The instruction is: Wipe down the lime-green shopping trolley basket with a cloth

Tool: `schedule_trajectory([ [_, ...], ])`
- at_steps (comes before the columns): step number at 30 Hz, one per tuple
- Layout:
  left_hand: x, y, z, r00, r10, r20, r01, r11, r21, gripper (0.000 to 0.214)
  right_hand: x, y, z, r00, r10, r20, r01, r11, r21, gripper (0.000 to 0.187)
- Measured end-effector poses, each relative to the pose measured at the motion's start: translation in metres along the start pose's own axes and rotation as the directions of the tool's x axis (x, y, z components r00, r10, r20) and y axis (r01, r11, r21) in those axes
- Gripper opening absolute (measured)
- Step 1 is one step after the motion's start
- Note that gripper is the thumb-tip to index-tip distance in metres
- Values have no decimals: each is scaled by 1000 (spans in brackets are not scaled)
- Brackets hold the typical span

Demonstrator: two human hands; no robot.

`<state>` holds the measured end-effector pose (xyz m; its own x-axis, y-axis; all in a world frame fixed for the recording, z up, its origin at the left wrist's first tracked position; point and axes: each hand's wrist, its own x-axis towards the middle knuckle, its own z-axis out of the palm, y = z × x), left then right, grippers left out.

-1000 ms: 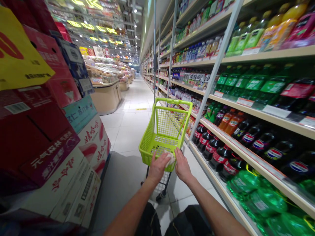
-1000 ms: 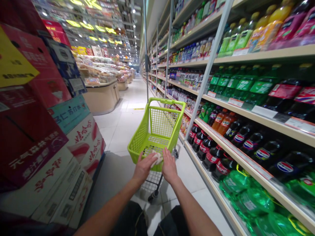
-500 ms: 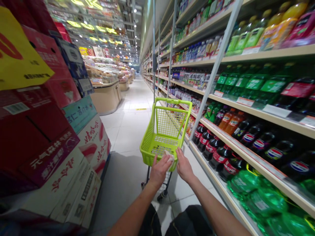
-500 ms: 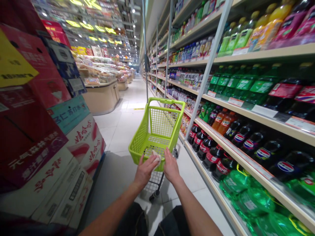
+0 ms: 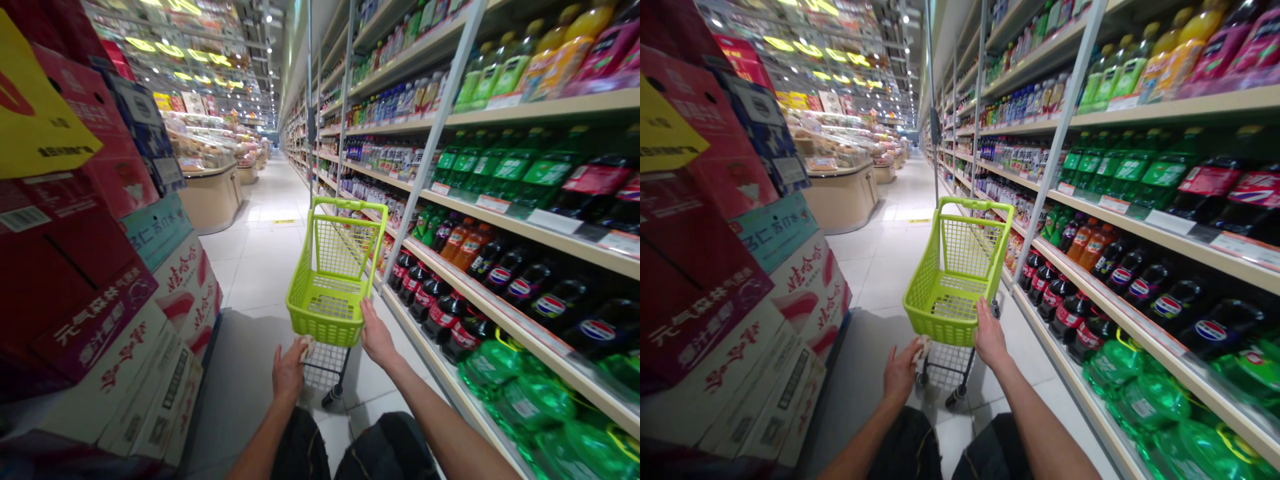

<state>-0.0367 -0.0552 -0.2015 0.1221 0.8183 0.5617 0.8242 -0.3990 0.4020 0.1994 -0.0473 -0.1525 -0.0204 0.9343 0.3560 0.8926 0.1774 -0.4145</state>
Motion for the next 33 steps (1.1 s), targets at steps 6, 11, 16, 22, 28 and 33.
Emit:
schedule_trajectory([
  [6,33,23,-13,968,154,-196,-162,986,-26,39,1,-2,0,1000,-4,-19,4,1000,21,74],
  [11,4,37,12,960,272,-73,-277,958,-69,31,5,-5,-6,999,12,41,-13,1000,10,71],
  [16,7,58,14,933,354,-67,-359,930,-77,30,9,-6,-15,995,26,100,-29,999,24,72],
  [22,17,56,29,768,631,105,-632,774,-32,27,16,-3,-27,985,-4,175,-3,999,41,71],
  [28,25,68,24,797,604,4,-604,797,-28,29,17,-6,-29,980,2,197,-15,998,62,65],
  [33,24,52,30,775,628,74,-629,777,-16,24,17,-8,-30,978,-7,207,-5,998,59,69],
])
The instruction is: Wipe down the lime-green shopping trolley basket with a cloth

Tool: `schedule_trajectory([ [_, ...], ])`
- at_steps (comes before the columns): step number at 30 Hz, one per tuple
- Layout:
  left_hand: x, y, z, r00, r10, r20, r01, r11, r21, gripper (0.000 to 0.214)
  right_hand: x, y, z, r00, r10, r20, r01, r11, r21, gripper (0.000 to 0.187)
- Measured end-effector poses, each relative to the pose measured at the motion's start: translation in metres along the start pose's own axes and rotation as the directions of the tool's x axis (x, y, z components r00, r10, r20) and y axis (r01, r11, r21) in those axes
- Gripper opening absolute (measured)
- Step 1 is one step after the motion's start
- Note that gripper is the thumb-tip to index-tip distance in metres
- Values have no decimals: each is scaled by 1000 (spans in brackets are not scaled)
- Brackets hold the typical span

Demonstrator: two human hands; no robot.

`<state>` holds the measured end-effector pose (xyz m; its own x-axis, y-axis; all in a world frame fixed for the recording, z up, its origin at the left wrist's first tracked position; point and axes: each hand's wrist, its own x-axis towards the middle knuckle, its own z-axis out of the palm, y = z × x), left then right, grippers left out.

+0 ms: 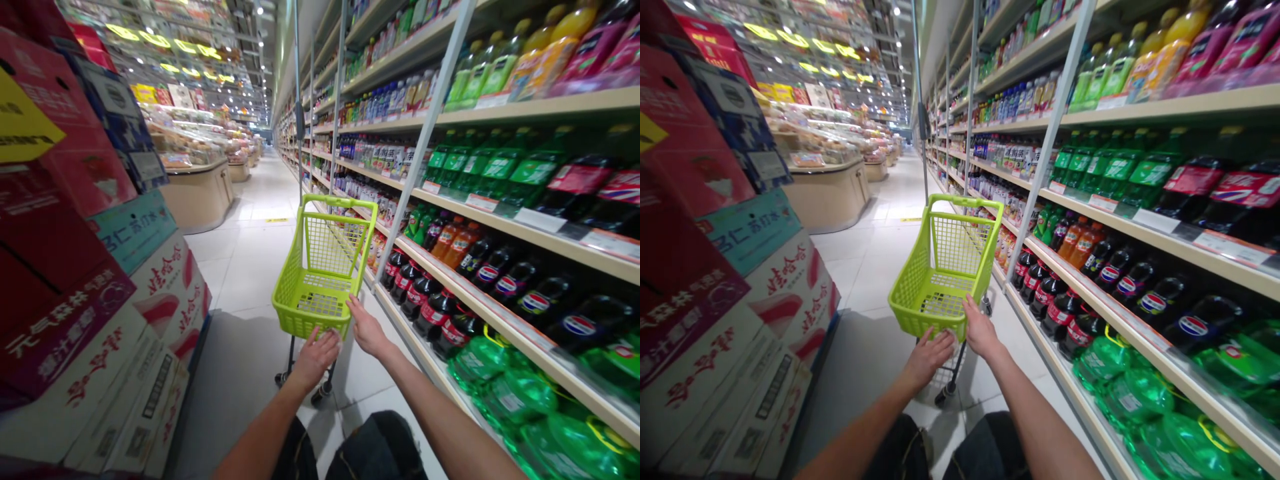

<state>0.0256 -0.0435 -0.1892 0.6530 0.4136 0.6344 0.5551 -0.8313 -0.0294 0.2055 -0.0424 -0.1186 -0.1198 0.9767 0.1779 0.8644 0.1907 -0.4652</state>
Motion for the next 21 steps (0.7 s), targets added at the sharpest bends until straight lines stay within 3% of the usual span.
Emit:
schedule_trajectory([
  [4,-24,-4,0,996,-95,2,95,996,5,24,-2,0,-1,1000,-22,-5,22,1000,4,73],
  [9,-6,-6,-12,993,-66,-95,70,997,40,27,-4,-1,1,999,4,-35,-3,999,36,69],
  [12,-16,-13,-5,1000,-4,-25,6,997,71,23,-5,-1,1,1000,7,-27,-6,999,37,67],
  [15,-29,-19,-5,999,-46,13,45,996,82,23,-6,0,0,1000,6,-20,-5,999,33,68],
  [21,-6,-25,-29,996,-62,-65,66,996,66,27,-8,3,1,999,22,-50,-21,999,30,65],
])
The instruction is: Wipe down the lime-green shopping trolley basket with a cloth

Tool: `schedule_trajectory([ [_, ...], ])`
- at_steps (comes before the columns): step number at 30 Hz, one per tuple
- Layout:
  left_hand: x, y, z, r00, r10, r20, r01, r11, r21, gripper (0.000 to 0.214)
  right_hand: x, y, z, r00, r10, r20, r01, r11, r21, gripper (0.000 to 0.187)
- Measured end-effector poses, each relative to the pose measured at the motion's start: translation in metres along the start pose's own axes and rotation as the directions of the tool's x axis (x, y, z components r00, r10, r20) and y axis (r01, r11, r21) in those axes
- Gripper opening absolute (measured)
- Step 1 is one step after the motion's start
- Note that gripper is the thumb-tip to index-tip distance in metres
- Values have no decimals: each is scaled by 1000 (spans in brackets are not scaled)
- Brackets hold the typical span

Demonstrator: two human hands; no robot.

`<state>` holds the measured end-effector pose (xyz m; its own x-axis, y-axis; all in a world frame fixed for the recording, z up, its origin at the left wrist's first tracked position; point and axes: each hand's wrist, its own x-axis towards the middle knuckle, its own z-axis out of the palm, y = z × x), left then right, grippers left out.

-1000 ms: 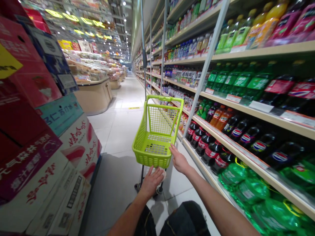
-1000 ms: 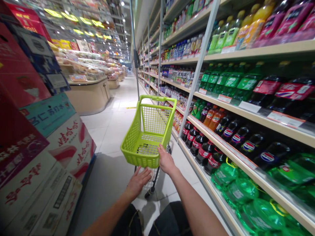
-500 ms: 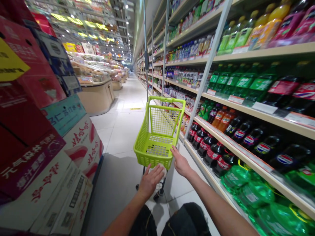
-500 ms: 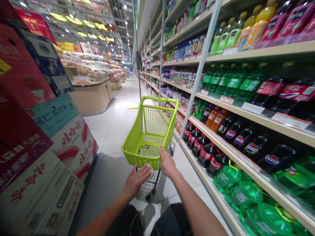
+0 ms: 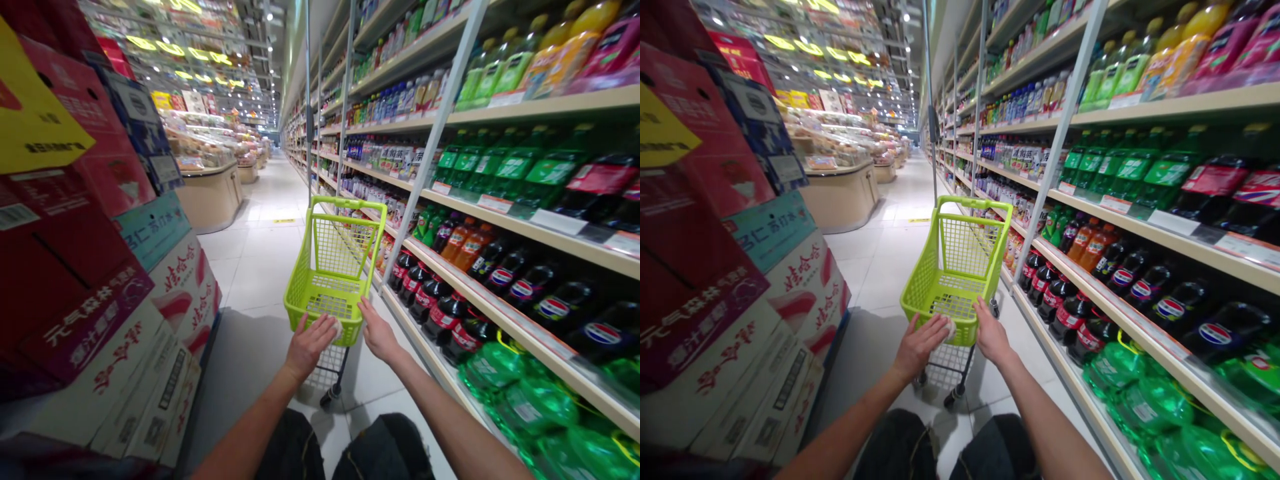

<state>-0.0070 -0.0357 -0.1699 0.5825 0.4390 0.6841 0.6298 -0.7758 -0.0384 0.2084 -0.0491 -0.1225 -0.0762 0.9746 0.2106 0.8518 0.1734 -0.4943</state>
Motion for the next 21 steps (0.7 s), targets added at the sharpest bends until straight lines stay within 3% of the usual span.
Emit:
schedule_trajectory([
  [5,-22,-8,5,1000,-12,24,12,1000,12,27,1,6,2,1000,-10,4,10,1000,-19,65],
  [12,-10,-21,-27,985,-158,-70,164,984,74,36,-1,11,5,998,-24,-53,24,1000,6,66],
  [17,-44,-23,-11,975,-213,67,207,975,86,38,-1,12,4,997,-8,-73,9,1000,17,68],
  [21,-45,-40,-19,951,-309,-10,308,944,120,41,-1,10,2,998,-4,-64,5,1000,12,66],
])
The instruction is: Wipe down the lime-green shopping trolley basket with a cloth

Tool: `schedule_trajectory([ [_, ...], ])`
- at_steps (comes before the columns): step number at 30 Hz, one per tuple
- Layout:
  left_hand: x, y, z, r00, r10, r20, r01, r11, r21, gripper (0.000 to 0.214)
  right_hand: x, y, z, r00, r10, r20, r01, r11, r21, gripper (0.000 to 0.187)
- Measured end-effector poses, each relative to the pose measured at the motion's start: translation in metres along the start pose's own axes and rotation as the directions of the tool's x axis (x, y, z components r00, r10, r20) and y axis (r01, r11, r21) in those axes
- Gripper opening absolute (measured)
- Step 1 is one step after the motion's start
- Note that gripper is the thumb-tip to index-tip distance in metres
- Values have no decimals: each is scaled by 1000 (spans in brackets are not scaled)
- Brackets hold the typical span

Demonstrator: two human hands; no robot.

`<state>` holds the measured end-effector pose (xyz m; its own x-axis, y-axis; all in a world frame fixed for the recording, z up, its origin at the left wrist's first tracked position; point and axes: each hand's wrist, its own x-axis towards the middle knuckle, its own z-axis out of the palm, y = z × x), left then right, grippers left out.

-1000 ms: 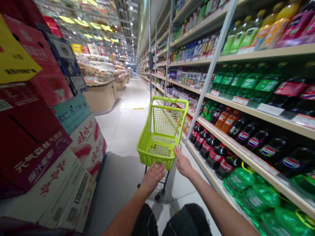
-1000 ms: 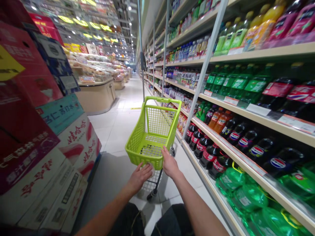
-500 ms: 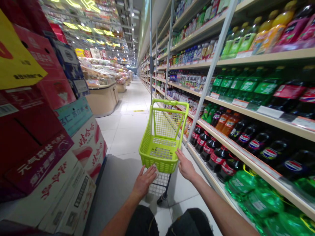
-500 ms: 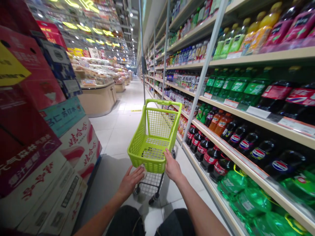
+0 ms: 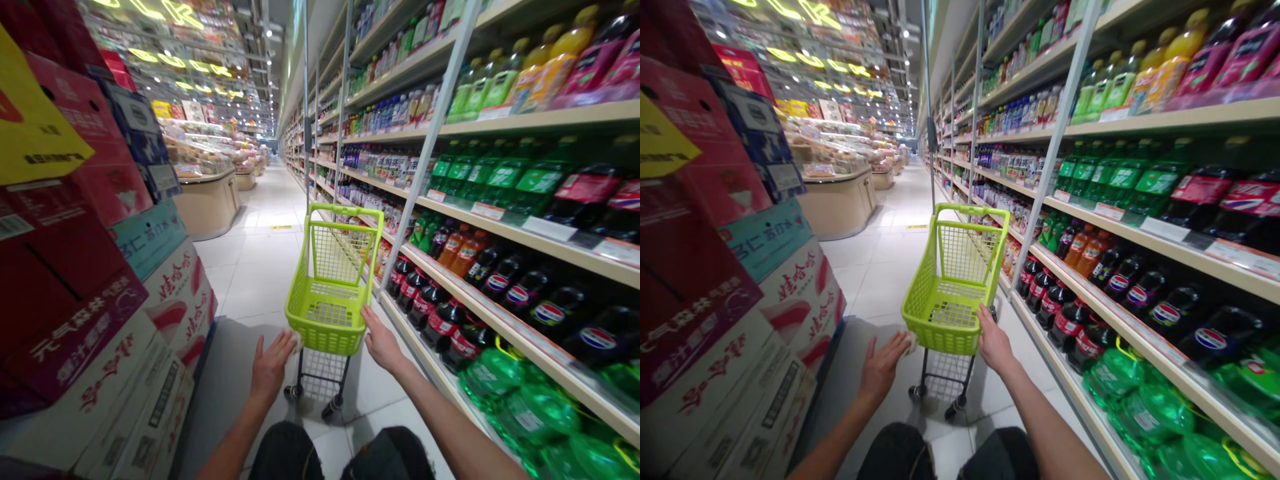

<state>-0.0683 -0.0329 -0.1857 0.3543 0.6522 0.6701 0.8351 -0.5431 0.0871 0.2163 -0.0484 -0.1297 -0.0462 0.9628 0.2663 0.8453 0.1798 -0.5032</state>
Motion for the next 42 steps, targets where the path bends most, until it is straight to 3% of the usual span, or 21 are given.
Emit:
schedule_trajectory([
  [4,21,-4,-10,999,-26,-40,26,1000,8,39,-1,1,1,1000,-3,-27,3,1000,-6,67],
  [7,10,0,1,998,-21,66,24,999,-48,38,0,3,2,999,-11,-39,11,1000,0,67],
  [10,-2,-4,8,988,-94,119,105,991,-89,41,0,4,2,1000,-7,-24,7,1000,2,64],
  [13,13,-15,-3,967,-252,-35,249,966,-68,45,0,5,2,1000,-14,-26,15,1000,11,65],
  [15,32,-12,-13,951,-278,-136,269,960,-77,46,0,4,4,999,-10,-40,11,1000,15,66],
  [19,58,38,-5,995,-49,-92,36,990,-135,40,0,0,8,998,17,-57,-16,1000,11,65],
  [21,61,68,8,996,55,-76,-67,985,-161,35,0,-2,8,998,8,-54,-8,1000,7,66],
  [23,61,80,15,994,98,-55,-107,978,-179,32,0,-2,8,999,-13,-42,13,1000,-4,67],
  [25,60,69,13,998,58,-30,-63,983,-174,33,-1,-1,8,999,-24,-32,23,1000,-17,69],
  [28,61,31,-1,987,-154,-36,149,984,-101,35,-2,3,12,998,-27,-57,26,1000,-17,72],
  [30,64,23,-6,972,-233,-42,229,970,-85,37,-2,3,17,996,-33,-78,32,999,-9,73],
  [32,68,40,-3,985,-169,-18,165,976,-139,36,-2,1,21,996,-28,-84,27,1000,-14,72],
  [35,73,92,13,1000,15,-7,-16,970,-241,30,-3,-4,20,998,-6,-66,3,998,-57,67],
  [37,75,112,20,995,96,5,-92,966,-240,26,-4,-7,15,999,-2,-46,-2,996,-85,65],
  [39,73,105,17,992,126,30,-118,971,-208,26,-7,-7,11,1000,-4,-30,1,995,-101,63],
  [42,68,56,1,998,39,45,-32,989,-147,32,-9,-3,11,999,-3,-40,-1,996,-93,66],
])
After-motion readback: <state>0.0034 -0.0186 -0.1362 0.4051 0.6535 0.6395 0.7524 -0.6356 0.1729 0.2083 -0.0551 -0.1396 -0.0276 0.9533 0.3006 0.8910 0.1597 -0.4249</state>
